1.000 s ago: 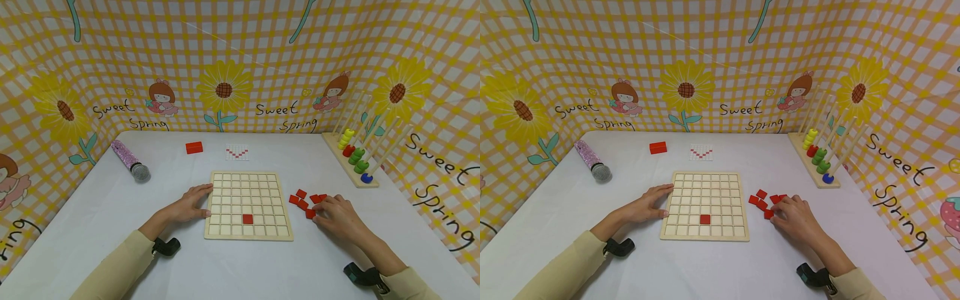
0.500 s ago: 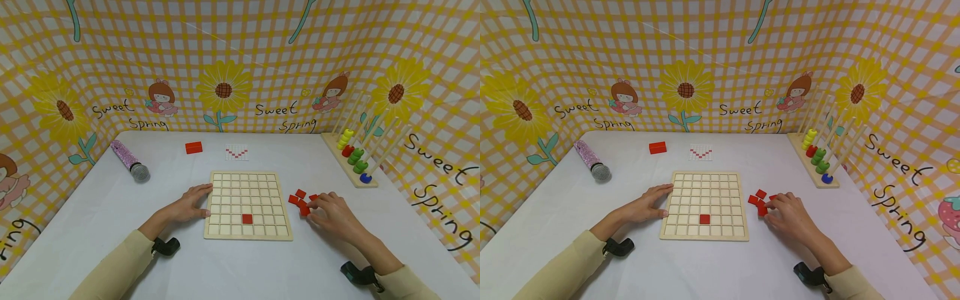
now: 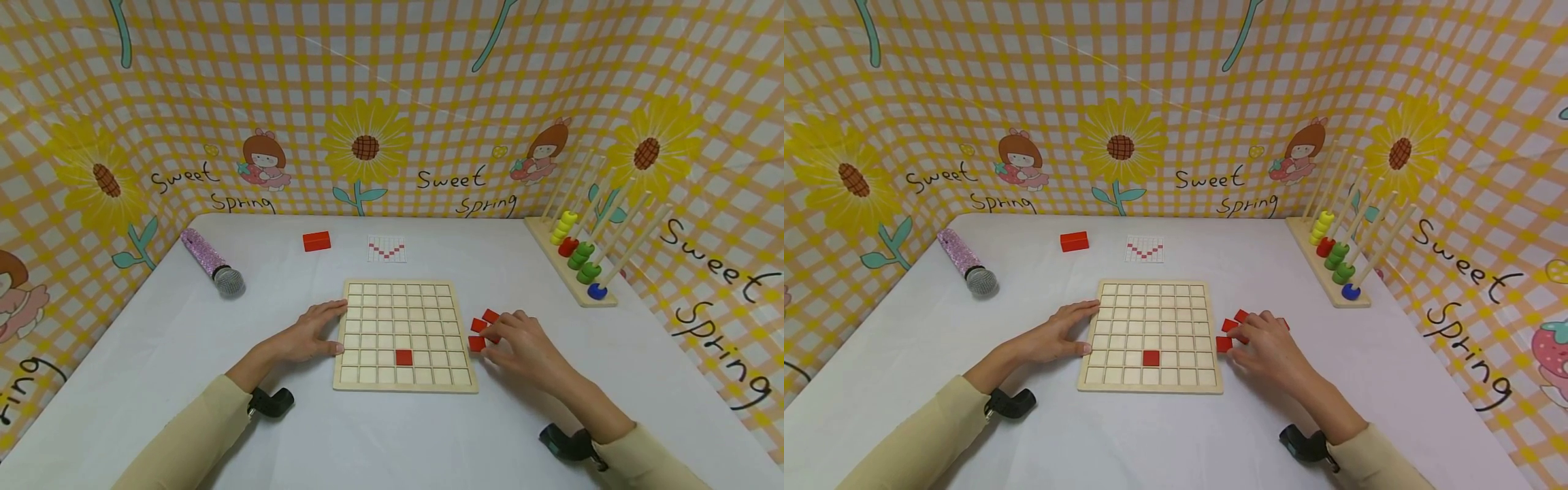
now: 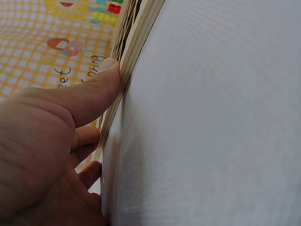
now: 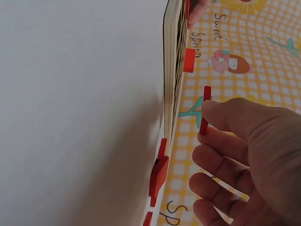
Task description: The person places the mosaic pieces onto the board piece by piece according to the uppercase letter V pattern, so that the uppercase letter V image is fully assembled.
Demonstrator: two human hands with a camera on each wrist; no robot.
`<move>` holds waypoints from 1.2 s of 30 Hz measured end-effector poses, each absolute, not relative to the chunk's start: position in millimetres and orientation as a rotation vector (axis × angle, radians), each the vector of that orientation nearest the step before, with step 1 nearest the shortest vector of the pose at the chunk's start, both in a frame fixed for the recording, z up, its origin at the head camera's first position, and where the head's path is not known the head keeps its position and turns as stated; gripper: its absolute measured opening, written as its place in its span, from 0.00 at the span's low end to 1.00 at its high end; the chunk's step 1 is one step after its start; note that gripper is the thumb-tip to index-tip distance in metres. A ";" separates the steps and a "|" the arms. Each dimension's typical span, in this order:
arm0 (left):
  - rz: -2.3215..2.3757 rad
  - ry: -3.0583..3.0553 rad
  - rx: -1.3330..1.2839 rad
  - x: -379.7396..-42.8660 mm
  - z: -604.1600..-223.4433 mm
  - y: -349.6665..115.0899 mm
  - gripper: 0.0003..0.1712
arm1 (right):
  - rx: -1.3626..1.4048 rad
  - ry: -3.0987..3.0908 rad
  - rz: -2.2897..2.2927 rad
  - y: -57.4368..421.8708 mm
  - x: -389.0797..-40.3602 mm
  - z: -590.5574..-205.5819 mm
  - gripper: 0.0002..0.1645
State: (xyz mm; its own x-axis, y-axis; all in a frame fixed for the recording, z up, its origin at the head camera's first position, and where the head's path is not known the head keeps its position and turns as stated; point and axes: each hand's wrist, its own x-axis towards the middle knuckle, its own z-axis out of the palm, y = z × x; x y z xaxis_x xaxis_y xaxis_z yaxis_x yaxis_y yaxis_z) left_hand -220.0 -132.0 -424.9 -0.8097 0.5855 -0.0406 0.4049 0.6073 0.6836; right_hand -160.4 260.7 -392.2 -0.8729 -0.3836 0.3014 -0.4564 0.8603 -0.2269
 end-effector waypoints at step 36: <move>1.023 2.565 0.802 -219.7 -425.8 -130.6 0.45 | 0.751 -2.725 0.425 182.1 -173.1 -397.1 0.14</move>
State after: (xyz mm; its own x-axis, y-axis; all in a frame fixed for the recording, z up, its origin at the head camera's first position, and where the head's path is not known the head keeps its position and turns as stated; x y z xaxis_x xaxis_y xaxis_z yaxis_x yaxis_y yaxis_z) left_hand -219.7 -130.6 -425.8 -0.8119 0.5824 -0.0393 0.3956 0.5985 0.6967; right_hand -173.1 182.1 -397.1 -0.8248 -0.4491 0.3434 -0.5324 0.8213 -0.2047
